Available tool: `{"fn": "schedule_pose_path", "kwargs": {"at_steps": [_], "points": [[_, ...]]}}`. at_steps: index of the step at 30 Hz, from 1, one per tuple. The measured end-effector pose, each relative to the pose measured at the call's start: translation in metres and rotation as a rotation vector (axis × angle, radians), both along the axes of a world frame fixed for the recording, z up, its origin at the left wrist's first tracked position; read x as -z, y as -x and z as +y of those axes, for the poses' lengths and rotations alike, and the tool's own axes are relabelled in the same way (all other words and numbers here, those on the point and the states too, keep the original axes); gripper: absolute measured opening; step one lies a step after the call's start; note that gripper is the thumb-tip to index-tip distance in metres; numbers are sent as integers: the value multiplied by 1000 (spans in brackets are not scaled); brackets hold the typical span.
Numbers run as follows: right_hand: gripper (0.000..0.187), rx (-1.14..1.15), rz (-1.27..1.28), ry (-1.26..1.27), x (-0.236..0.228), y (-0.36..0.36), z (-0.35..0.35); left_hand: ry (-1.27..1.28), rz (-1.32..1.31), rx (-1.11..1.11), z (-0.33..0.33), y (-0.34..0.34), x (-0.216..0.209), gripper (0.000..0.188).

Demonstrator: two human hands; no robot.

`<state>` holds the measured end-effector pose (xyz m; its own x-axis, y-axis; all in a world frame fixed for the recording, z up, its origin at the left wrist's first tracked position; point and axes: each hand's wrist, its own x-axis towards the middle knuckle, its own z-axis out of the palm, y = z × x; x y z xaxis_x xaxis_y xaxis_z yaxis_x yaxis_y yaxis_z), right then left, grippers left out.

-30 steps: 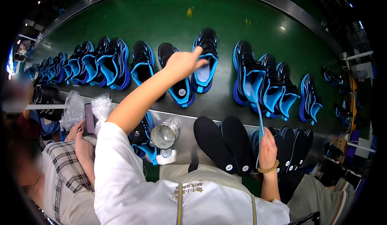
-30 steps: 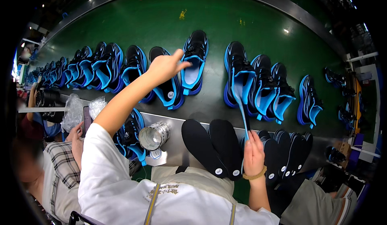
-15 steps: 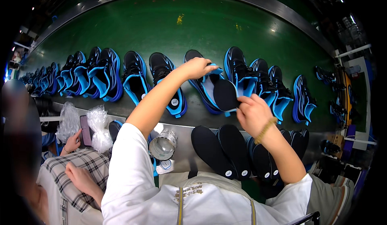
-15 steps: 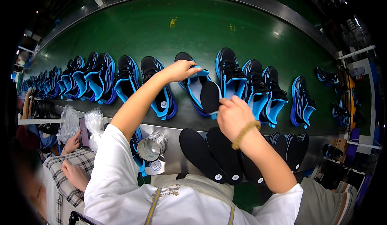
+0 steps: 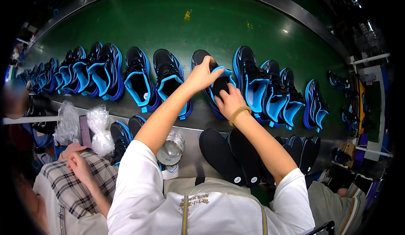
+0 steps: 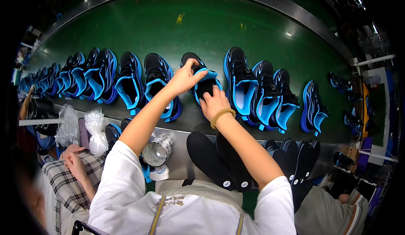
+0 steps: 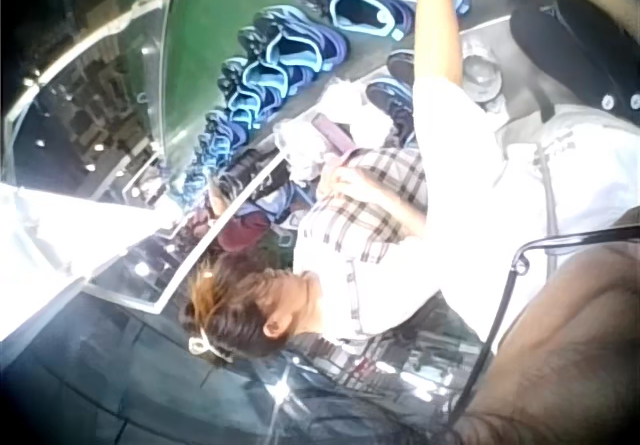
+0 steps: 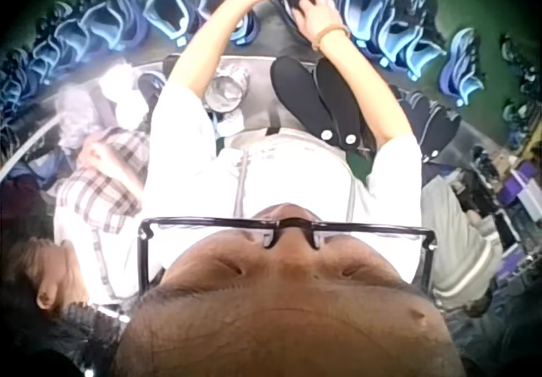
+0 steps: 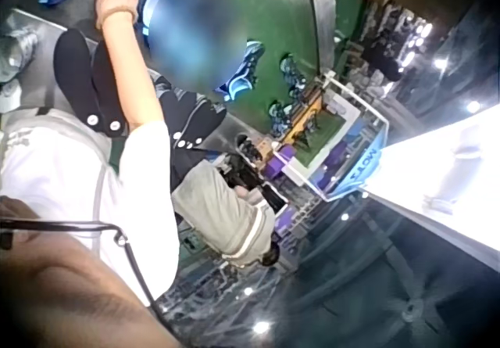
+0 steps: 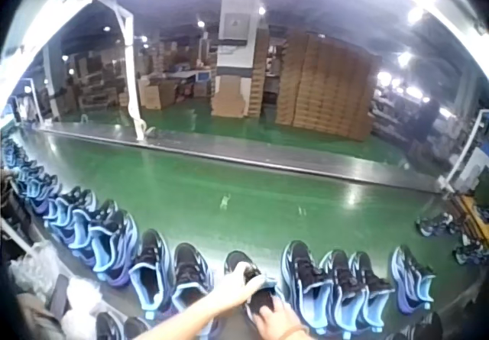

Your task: The person picks up insoles from a shelf and places them one by one into the shoes lined up on an assembly line.

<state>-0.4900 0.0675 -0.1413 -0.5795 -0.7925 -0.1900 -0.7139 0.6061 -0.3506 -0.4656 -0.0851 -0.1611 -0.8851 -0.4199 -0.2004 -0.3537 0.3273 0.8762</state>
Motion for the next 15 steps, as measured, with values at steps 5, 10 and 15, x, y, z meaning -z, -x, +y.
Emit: {"fn": "schedule_pose_path", "kwargs": {"at_steps": [5, 10, 15], "points": [[37, -186, -229, -576, -29, 27, -1, -38, -13, -93, 5, -9, 0, 44], [20, -419, -196, -462, -9, 35, -15, -139, -29, -74, -3, -4, 9, 45], [19, -423, -27, -333, 31, 23, -19, -177, -68, -35, -7, -2, 14, 50]]}}
